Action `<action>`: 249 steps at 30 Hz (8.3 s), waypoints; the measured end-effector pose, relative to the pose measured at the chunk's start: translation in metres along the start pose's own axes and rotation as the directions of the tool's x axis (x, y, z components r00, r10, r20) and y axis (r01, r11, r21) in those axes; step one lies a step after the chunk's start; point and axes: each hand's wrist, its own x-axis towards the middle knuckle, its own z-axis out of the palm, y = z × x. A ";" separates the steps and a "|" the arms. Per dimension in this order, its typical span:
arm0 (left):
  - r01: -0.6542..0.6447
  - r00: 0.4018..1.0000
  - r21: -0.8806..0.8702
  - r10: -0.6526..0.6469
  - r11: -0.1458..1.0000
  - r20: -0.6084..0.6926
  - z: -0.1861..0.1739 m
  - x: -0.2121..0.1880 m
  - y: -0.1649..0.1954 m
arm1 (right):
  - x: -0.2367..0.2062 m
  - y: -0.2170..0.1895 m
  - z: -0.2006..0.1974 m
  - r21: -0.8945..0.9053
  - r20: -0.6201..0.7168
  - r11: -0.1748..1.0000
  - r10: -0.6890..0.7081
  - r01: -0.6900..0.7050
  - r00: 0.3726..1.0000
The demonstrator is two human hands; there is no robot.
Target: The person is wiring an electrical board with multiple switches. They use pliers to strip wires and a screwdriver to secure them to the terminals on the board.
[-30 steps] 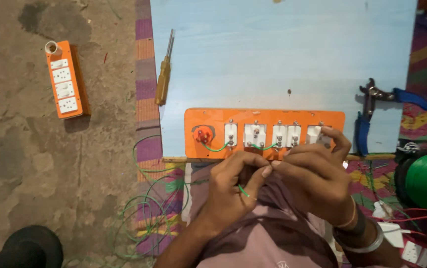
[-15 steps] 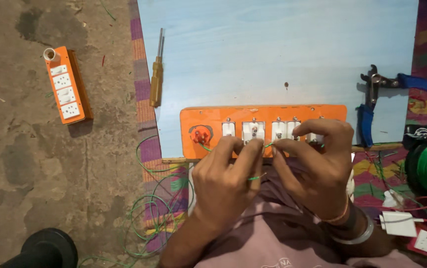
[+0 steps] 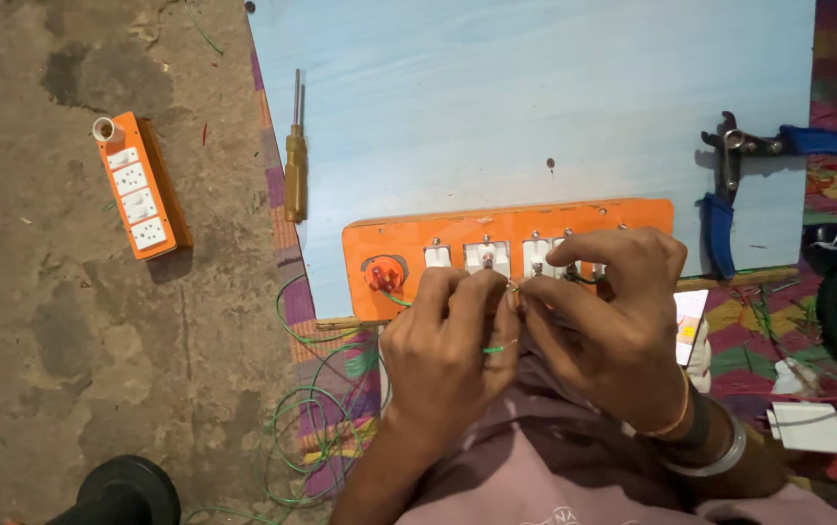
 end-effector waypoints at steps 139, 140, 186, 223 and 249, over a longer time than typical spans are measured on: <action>0.001 0.990 0.116 0.015 0.993 -0.138 -0.006 -0.017 0.000 | 0.010 -0.001 0.002 -0.129 0.162 0.972 -0.174 0.196 0.971; 0.004 0.991 0.133 0.014 0.991 -0.132 -0.006 -0.016 0.001 | 0.010 0.000 0.002 -0.130 0.163 0.972 -0.175 0.197 0.971; 0.062 0.997 -0.025 -0.063 0.998 -0.040 -0.017 -0.016 0.002 | 0.007 0.000 0.008 -0.149 0.120 0.971 -0.168 0.185 0.978; 0.045 0.994 -0.009 -0.046 0.999 -0.096 -0.006 -0.023 -0.002 | 0.006 0.001 0.007 -0.151 0.130 0.972 -0.161 0.180 0.978; -0.060 0.984 0.100 0.076 0.993 -0.164 0.007 -0.024 -0.010 | 0.008 0.001 0.008 -0.154 0.134 0.967 -0.182 0.202 0.974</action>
